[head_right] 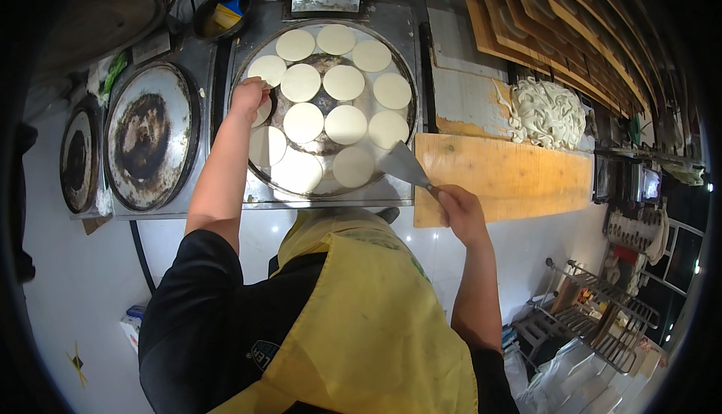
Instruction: The person places round dough discs onto a hot griddle using a metal spatula. They arrange the discs in a circular pattern on the cooking surface and then cover the griddle with a lid. The person repeats this process with a second batch of dough discs.
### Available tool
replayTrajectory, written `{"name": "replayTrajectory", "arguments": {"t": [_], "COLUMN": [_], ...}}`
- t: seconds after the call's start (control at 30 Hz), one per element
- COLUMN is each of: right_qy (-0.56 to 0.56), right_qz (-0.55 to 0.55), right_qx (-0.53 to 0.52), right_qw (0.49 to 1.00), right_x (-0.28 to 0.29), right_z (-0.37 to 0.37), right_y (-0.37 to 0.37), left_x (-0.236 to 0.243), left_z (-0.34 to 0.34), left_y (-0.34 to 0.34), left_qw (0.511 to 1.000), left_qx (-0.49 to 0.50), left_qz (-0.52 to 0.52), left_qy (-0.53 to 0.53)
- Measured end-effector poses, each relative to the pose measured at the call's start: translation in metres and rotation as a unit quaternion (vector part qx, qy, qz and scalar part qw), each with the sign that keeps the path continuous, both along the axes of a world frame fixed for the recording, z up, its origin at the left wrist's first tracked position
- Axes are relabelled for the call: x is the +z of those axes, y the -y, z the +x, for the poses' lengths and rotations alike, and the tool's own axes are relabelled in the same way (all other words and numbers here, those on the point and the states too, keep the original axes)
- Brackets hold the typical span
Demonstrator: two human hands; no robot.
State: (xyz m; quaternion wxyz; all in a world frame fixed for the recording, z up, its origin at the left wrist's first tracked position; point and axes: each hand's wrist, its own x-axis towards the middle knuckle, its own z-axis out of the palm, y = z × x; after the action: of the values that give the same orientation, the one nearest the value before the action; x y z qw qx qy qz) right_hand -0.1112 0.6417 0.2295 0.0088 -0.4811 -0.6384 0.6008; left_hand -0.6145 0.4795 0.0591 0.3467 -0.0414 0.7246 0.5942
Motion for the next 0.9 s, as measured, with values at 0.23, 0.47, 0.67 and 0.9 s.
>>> {"name": "replayTrajectory", "arguments": {"t": [0.23, 0.47, 0.67, 0.9], "right_qy": [-0.089, -0.052, 0.007, -0.006], "right_qz": [0.015, 0.109, 0.370, 0.273], "right_qx": [0.064, 0.134, 0.214, 0.225], "right_qw": [0.994, 0.984, 0.904, 0.935], "right_x": [-0.026, -0.093, -0.128, -0.131], "right_z": [-0.138, -0.305, -0.357, -0.386], "right_y": [-0.009, -0.005, -0.007, 0.004], "left_x": [0.033, 0.049, -0.007, -0.072], "left_z": [0.036, 0.164, 0.239, 0.264], "left_y": [0.024, 0.124, 0.278, 0.377], "left_qw": [0.982, 0.989, 0.990, 0.988], "left_qx": [0.031, -0.128, -0.108, 0.057], "left_qz": [0.184, 0.076, -0.051, -0.139], "left_qy": [0.041, 0.012, -0.079, 0.049]}}
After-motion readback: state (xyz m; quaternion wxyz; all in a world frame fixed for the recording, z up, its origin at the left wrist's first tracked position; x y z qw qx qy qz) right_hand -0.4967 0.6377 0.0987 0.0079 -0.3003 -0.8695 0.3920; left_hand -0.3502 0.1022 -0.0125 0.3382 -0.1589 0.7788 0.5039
